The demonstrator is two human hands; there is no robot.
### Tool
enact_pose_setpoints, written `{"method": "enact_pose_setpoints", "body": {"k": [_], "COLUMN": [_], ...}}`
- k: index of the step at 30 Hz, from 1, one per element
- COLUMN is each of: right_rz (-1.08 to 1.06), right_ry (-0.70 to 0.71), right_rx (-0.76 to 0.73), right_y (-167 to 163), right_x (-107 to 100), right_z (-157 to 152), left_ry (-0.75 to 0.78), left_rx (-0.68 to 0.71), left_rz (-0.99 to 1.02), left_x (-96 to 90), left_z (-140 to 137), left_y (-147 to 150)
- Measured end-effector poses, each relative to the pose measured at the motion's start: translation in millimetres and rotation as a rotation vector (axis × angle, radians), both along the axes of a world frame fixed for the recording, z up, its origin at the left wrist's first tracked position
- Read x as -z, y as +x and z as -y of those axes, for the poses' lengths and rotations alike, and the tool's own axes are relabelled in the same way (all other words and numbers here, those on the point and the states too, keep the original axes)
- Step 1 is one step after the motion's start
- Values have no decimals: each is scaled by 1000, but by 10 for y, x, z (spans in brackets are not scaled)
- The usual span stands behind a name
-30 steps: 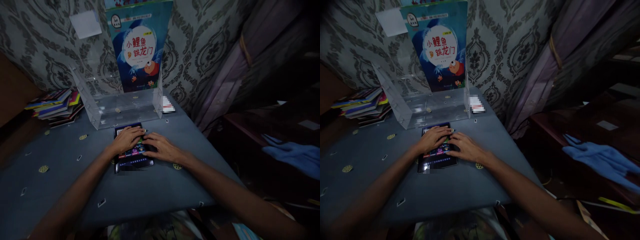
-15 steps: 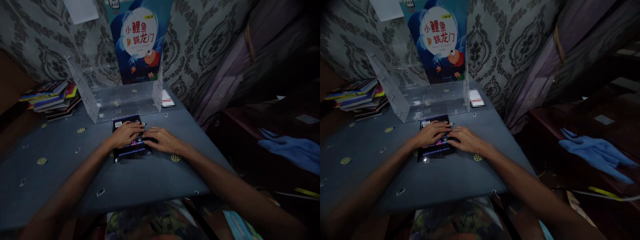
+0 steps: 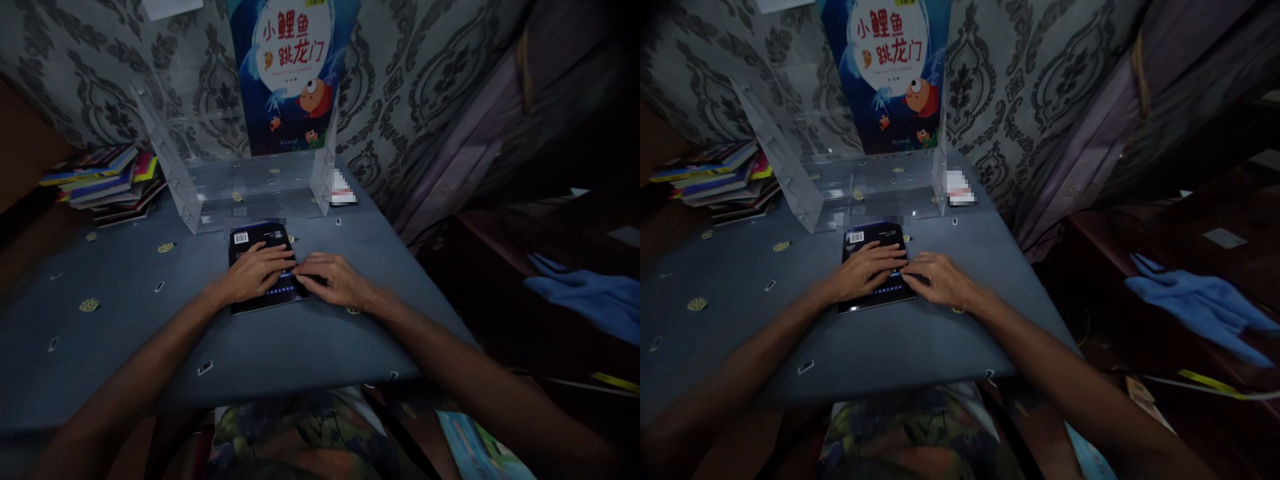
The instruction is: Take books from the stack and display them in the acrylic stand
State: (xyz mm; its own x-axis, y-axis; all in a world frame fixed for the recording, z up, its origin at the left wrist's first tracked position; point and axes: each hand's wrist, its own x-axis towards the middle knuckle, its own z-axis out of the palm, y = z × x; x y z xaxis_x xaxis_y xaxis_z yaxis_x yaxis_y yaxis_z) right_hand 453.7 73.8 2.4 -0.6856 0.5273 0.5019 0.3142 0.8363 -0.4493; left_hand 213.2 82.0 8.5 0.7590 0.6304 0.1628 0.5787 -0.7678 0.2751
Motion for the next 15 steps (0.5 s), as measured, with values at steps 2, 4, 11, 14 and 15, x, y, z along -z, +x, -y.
{"method": "enact_pose_setpoints", "body": {"k": [2, 4, 11, 14, 15], "right_rz": [-29, -46, -69, -73, -80], "right_ry": [-17, -41, -101, -122, -125], "right_rx": [-1, 0, -39, -43, -44], "right_y": [1, 7, 69, 80, 81], "right_x": [-8, -18, -22, -22, -23], "right_z": [25, 47, 149, 164, 165], "left_ry": [-2, -4, -37, -33, -27], "left_rx": [-5, -8, 45, 50, 49], "left_rz": [7, 11, 33, 33, 29], "left_x": [4, -4, -50, -50, -51], "left_z": [20, 34, 117, 138, 147], "left_y": [-2, 2, 50, 65, 69]}}
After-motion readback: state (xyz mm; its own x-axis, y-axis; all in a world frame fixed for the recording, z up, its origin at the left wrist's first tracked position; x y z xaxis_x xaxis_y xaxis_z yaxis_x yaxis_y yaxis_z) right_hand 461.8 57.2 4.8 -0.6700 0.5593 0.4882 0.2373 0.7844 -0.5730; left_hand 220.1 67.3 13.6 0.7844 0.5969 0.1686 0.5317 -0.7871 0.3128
